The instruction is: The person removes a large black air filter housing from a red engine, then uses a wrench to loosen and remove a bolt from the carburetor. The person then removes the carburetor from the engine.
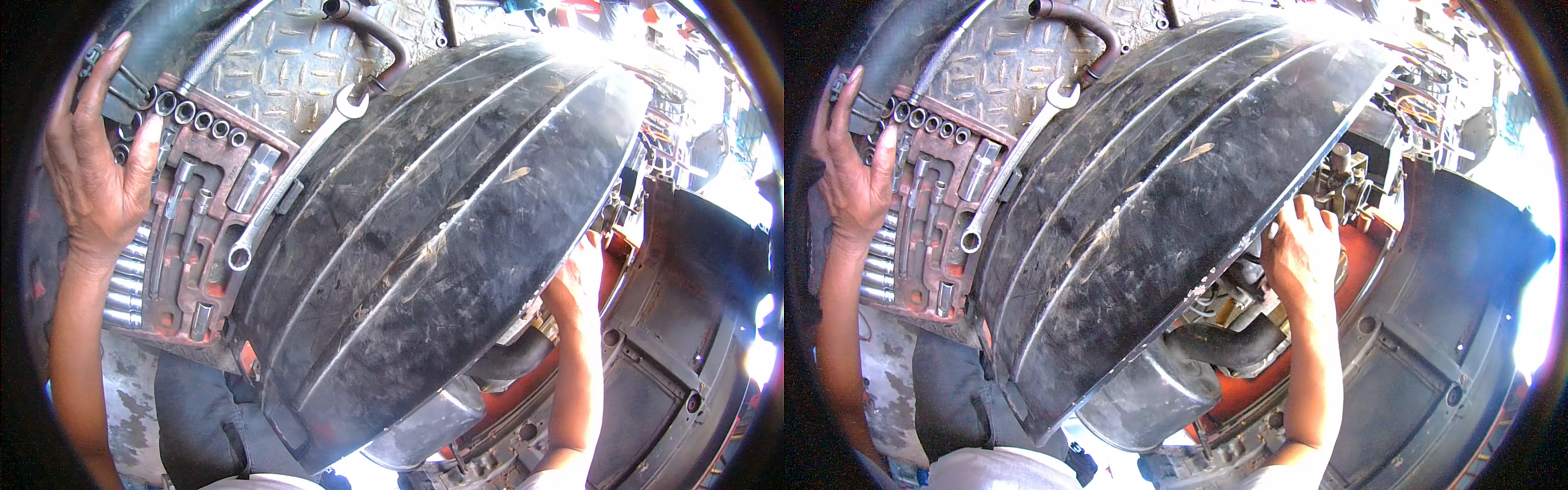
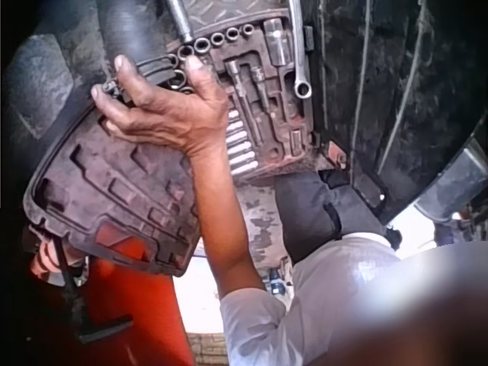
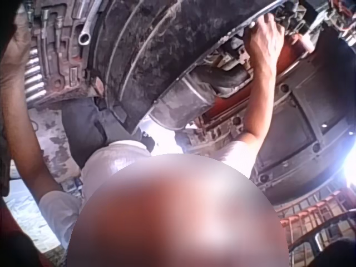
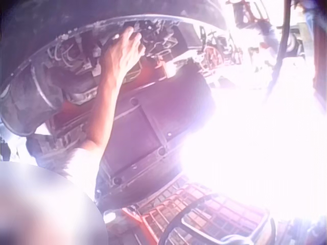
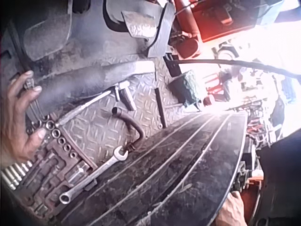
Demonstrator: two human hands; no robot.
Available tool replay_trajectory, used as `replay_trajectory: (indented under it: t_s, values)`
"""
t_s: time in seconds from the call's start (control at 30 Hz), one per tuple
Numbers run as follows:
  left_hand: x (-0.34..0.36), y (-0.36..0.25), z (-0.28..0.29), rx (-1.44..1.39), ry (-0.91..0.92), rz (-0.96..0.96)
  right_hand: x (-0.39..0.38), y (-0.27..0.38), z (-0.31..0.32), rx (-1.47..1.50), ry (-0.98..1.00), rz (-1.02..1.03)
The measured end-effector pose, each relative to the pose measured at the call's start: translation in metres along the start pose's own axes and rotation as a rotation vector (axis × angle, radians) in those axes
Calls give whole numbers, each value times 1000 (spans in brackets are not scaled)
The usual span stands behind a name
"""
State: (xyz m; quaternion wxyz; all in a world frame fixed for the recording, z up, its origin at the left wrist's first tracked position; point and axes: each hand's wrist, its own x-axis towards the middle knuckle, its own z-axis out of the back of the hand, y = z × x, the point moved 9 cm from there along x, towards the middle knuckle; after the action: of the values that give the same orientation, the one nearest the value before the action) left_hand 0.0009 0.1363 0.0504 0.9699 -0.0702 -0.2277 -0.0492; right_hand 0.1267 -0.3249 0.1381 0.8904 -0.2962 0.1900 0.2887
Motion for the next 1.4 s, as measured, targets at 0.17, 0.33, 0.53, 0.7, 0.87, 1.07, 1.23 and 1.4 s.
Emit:
replay_trajectory:
  t_s: [0.17, 0.33, 0.53, 0.7, 0.87, 1.07, 1.23, 1.4]
  values:
    - [0, 0, 1, -25, -26, -3, 31, -1, 21, 23, -41, 11]
    - [1, 0, -2, -6, 3, -12, 42, -6, 19, -8, 30, 13]
    - [0, 1, -2, 0, 16, 12, -45, -20, -17, -35, -97, 79]
    - [0, -1, 1, 4, -8, 2, -81, -33, -45, -147, -126, 153]
    - [0, -1, -1, 44, 23, -32, -83, -21, -4, 102, -134, 33]
    - [1, 0, 0, -13, -4, -11, -44, 0, 21, 77, -152, -26]
    - [1, -1, 1, -8, -5, -10, -21, 5, 14, 63, -100, -11]
    - [1, -1, -1, -2, -4, -12, -3, 4, 7, -42, 5, 14]
